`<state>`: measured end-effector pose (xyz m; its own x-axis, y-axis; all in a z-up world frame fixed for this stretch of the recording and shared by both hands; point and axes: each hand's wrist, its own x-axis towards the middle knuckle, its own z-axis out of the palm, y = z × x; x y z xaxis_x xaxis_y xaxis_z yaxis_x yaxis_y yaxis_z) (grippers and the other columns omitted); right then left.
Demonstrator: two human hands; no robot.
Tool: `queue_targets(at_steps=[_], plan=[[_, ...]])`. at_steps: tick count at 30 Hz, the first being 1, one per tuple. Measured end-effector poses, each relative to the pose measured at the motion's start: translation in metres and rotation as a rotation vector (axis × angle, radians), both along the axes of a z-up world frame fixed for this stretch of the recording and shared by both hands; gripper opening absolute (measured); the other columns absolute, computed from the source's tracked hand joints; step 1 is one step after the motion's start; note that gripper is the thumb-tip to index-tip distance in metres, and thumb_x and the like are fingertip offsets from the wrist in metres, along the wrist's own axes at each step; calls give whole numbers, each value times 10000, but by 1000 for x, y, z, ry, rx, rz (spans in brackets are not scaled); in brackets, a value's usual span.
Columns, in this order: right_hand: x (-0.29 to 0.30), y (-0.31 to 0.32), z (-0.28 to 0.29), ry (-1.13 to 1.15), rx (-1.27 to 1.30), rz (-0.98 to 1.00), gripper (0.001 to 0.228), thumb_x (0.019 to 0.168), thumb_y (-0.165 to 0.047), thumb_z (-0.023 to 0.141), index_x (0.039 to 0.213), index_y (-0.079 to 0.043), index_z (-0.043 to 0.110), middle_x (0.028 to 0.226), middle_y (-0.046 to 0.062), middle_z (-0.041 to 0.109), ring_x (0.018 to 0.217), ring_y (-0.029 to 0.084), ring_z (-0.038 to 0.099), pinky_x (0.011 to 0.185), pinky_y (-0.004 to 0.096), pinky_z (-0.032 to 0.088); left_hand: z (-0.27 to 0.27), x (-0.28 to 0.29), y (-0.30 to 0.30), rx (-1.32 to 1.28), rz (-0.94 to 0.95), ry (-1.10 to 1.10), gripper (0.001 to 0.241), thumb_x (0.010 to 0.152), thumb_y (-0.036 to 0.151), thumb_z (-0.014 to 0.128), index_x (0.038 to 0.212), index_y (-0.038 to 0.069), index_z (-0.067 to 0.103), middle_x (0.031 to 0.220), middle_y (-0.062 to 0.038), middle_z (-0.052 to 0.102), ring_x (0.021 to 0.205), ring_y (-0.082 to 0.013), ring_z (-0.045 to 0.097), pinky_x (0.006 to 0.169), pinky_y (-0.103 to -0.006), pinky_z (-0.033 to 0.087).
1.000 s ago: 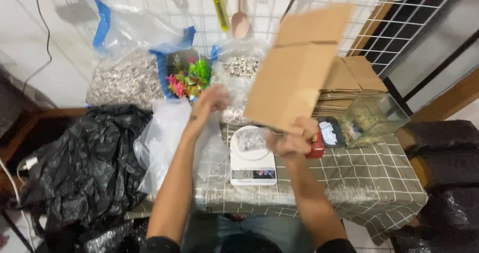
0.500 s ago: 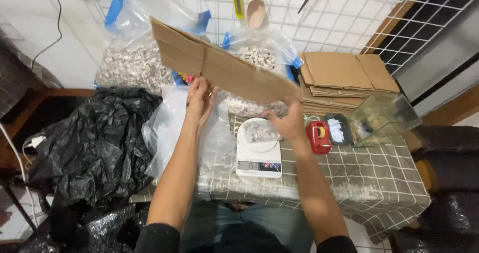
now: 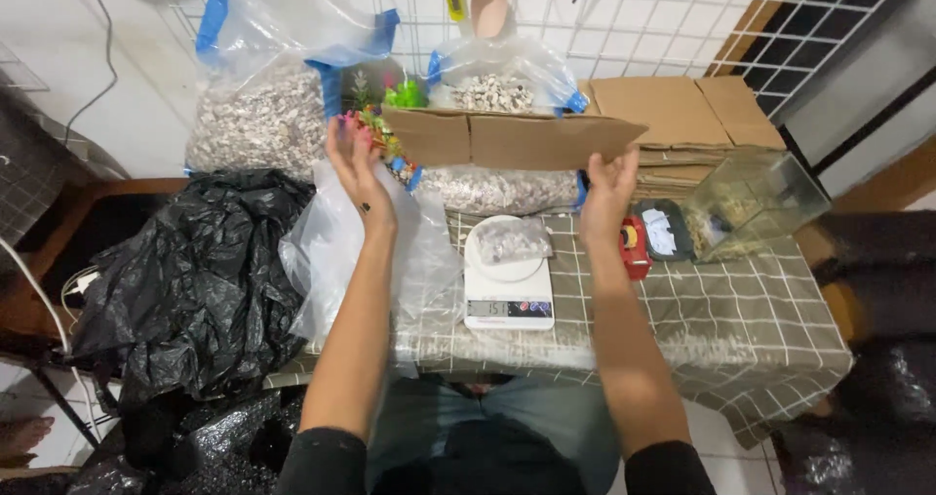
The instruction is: The person uses a scoop to transfer small stones from a large bag into a small plastic bag resting on a digital scale, then places the weighed stones into a cardboard box.
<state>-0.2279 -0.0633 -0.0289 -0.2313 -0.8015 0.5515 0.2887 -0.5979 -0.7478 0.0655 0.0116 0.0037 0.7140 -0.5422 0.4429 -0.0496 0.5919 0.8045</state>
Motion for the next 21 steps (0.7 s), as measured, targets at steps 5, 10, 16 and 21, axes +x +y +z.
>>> queue_targets(at_steps=[5,10,16,21], plan=[[18,28,29,36,95,14,806,1074,-191,708,1639,-74,147,1627,202,238,1529,325,204,1281,484,128,-8,-49,6,55,-44,-240,689,1103,411,454,1662,233,93,1681,-137,155,1524,-358,215,1281,-508,162],[13,17,6,182,167,79,1078,1064,-270,771,1648,-87,-116,1693,237,-154,1568,401,-140,1240,653,-92,-29,-59,10,125,-164,-405,800,1130,452,439,1680,202,-85,1721,-160,-81,1580,-405,11,1288,-540,36],[19,30,27,215,23,62,978,1123,-197,696,1642,-70,-123,1695,210,-156,1597,346,-84,1321,532,-35,-24,-66,11,36,-166,-413,740,1153,441,338,1663,127,-98,1703,-219,-50,1578,-402,-12,1305,-503,20],[22,27,27,-50,-78,156,849,1132,-316,656,1624,-145,-15,1706,276,99,1599,419,114,1329,607,68,-8,-71,19,25,-117,-391,744,1153,498,302,1667,152,-108,1711,-185,-83,1598,-351,-16,1320,-472,20]])
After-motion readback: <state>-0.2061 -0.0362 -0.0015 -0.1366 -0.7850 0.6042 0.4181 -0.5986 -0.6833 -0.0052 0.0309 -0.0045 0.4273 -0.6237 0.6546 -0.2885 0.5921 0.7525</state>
